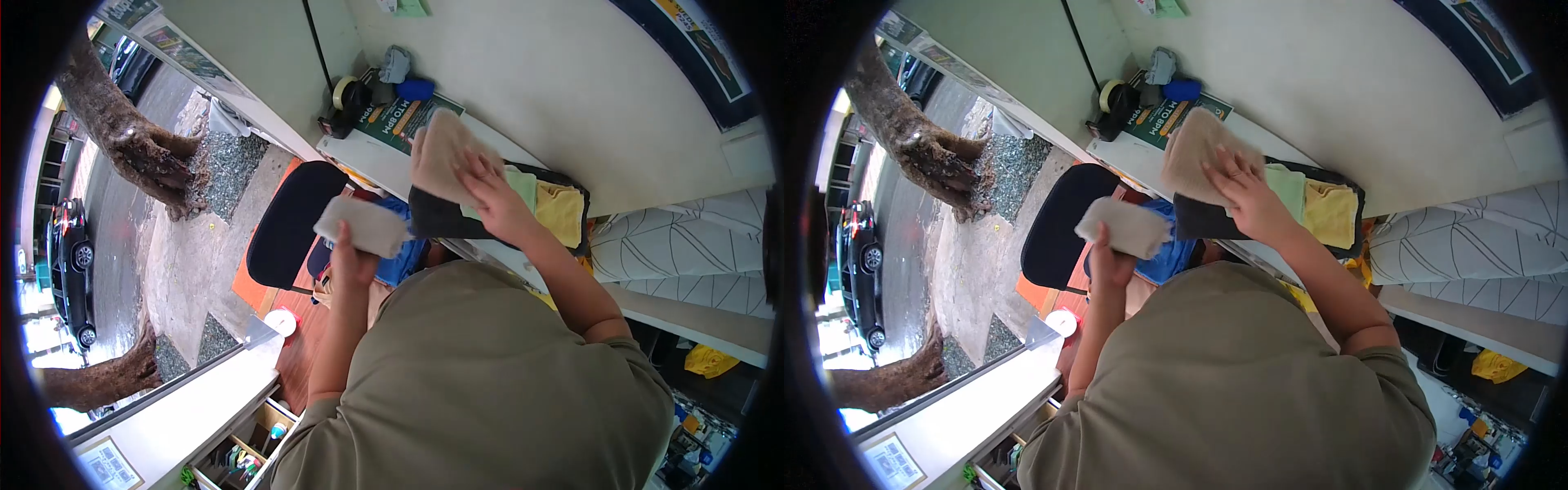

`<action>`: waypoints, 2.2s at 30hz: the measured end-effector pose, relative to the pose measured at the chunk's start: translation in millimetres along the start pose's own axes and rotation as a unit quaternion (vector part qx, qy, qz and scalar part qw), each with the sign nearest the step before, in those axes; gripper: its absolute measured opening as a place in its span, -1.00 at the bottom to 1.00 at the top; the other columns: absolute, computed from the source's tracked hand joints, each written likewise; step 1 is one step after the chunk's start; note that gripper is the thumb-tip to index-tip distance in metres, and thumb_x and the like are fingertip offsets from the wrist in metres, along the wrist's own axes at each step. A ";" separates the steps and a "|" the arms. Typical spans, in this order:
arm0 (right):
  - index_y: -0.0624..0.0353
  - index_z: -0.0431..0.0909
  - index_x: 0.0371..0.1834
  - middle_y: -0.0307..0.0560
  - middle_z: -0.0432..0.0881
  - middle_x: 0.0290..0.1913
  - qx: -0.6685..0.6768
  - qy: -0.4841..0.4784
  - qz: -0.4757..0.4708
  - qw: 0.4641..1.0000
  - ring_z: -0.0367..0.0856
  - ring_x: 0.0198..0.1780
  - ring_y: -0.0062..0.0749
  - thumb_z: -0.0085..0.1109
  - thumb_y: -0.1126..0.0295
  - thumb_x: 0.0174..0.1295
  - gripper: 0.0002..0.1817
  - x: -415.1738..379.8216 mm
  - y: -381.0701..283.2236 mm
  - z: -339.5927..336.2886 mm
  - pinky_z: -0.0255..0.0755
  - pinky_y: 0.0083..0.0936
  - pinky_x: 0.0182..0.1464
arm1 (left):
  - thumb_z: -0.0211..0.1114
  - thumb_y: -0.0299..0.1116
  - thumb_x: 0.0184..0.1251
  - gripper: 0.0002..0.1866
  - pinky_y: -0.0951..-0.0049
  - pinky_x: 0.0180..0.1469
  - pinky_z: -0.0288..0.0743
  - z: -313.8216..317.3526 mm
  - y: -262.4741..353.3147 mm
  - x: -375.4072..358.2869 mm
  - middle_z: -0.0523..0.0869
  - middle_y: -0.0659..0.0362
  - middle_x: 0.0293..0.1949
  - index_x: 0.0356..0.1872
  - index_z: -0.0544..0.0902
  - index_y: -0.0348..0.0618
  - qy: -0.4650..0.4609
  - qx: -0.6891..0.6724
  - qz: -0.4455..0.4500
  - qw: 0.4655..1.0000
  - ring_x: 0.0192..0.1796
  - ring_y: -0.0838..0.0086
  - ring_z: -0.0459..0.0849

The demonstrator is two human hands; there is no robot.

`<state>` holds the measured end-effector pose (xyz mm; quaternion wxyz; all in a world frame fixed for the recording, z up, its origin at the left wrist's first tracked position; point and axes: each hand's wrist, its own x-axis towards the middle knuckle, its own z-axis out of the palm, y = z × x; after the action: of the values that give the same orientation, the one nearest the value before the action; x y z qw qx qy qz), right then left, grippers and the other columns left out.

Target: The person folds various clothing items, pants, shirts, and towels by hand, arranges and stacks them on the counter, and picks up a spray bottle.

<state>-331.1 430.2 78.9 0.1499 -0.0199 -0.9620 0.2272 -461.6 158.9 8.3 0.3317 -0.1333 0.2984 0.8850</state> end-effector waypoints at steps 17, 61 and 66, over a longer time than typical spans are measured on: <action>0.02 0.26 0.47 -0.12 0.46 0.24 0.629 0.206 0.288 0.692 0.49 0.18 -0.44 0.28 0.47 0.25 -0.30 -24.3 -10.6 5.0 0.41 -0.49 0.24 | 0.09 -0.23 0.53 -0.45 -0.01 0.38 0.32 105.7 -70.5 -14.2 0.39 0.12 0.39 0.46 0.21 -0.02 -0.288 0.020 -0.129 0.949 0.37 0.18 0.44; 0.02 0.39 0.36 0.21 0.45 0.23 0.024 0.250 0.311 0.917 0.42 0.25 0.18 0.26 0.54 0.03 -0.29 -71.7 99.9 -6.4 0.41 -0.13 0.23 | 0.56 -0.39 -0.05 -0.42 0.01 0.30 0.40 128.6 -39.4 350.7 0.11 -0.17 0.42 0.10 0.65 0.24 -0.123 0.898 0.321 0.277 0.36 -0.24 0.26; -0.09 0.28 0.44 0.35 0.16 0.45 -0.169 0.042 0.472 0.864 0.23 0.41 0.26 0.42 0.31 0.06 -0.19 -163.3 79.1 -22.4 0.26 0.14 0.33 | 0.53 -0.47 -0.08 -0.45 0.04 0.28 0.40 122.0 -50.0 315.9 0.19 -0.21 0.33 0.06 0.65 0.03 -0.148 0.838 0.361 0.381 0.27 -0.23 0.36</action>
<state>-170.9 493.3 17.3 0.0589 -0.5061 -0.8542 0.1035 -668.0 424.6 -54.9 -0.0367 0.4659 0.8545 0.2268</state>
